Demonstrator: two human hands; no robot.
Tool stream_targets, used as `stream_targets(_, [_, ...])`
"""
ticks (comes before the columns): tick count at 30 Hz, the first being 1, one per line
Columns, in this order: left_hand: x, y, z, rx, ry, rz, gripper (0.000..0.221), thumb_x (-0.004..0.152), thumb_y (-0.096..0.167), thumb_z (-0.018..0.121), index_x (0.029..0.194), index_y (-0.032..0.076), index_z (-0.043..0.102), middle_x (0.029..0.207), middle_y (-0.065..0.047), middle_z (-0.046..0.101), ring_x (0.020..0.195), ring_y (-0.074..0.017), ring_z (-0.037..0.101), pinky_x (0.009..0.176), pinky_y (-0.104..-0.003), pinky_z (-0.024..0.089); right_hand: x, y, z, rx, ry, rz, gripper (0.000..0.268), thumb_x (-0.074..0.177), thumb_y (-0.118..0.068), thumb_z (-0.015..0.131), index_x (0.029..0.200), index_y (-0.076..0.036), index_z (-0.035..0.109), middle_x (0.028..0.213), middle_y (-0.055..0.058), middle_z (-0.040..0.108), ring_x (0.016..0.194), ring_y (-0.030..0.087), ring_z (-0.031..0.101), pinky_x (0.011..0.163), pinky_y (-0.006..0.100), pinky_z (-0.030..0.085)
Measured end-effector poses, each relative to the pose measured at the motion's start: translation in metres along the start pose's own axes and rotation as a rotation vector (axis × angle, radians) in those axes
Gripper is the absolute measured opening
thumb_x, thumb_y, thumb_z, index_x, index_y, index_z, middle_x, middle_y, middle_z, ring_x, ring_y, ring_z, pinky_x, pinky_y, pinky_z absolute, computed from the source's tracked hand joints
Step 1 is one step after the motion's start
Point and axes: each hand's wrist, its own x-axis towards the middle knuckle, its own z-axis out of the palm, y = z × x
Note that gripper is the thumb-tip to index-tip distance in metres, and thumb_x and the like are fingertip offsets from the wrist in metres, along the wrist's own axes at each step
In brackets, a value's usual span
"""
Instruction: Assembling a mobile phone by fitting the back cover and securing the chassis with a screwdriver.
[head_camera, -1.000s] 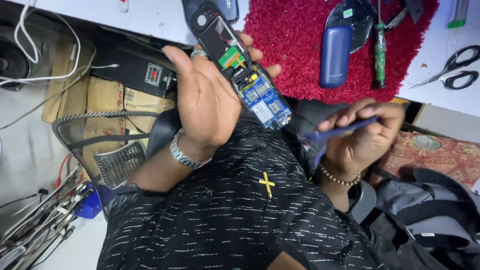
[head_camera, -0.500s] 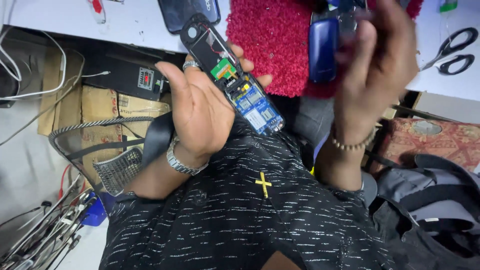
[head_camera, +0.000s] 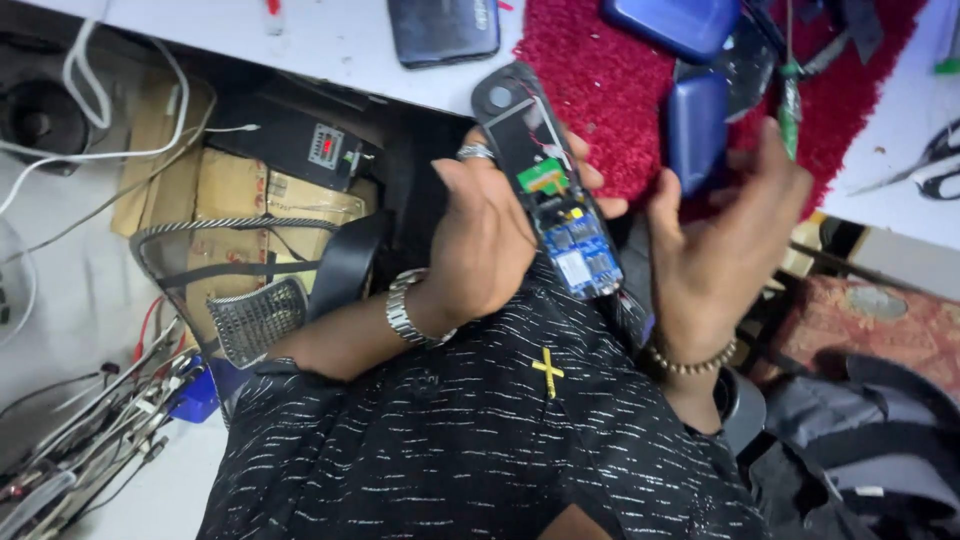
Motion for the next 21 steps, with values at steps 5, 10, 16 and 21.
stream_targets(5, [-0.003, -0.002, -0.001, 0.025, -0.025, -0.014, 0.079, 0.108, 0.065, 0.055, 0.151, 0.000, 0.051, 0.144, -0.013, 0.064, 0.131, -0.0284, 0.069, 0.120, -0.067, 0.055, 0.002, -0.018, -0.034, 0.091, 0.039, -0.010, 0.059, 0.119, -0.018, 0.077, 0.159, 0.005, 0.040, 0.135, 0.026, 0.053, 0.117, 0.037, 0.058, 0.094, 0.049, 0.055])
stream_targets(10, [-0.004, -0.003, 0.000, 0.016, -0.058, -0.047, 0.075, 0.108, 0.065, 0.056, 0.151, 0.004, 0.051, 0.144, -0.014, 0.063, 0.132, -0.0277, 0.068, 0.122, -0.067, 0.054, 0.001, -0.012, -0.038, 0.876, 0.109, 0.189, 0.058, 0.110, -0.030, 0.071, 0.156, -0.003, 0.049, 0.139, 0.013, 0.057, 0.125, 0.022, 0.054, 0.107, 0.033, 0.046])
stream_targets(16, [-0.004, 0.001, 0.008, -0.019, 0.021, -0.070, 0.080, 0.100, 0.066, 0.063, 0.148, 0.003, 0.049, 0.140, -0.017, 0.064, 0.126, -0.0306, 0.069, 0.116, -0.067, 0.056, 0.005, 0.015, -0.019, 2.491, -0.379, 0.509, 0.064, 0.103, -0.030, 0.080, 0.150, 0.006, 0.056, 0.128, 0.017, 0.063, 0.111, 0.026, 0.061, 0.096, 0.033, 0.056])
stream_targets(21, [-0.007, 0.006, 0.012, 0.139, 0.041, -0.059, 0.081, 0.102, 0.069, 0.054, 0.152, 0.006, 0.040, 0.143, -0.018, 0.059, 0.127, -0.0312, 0.066, 0.116, -0.069, 0.057, 0.002, 0.008, -0.008, 2.567, -0.347, 0.478, 0.063, 0.102, -0.040, 0.076, 0.149, -0.001, 0.061, 0.124, 0.009, 0.061, 0.108, 0.018, 0.054, 0.095, 0.029, 0.048])
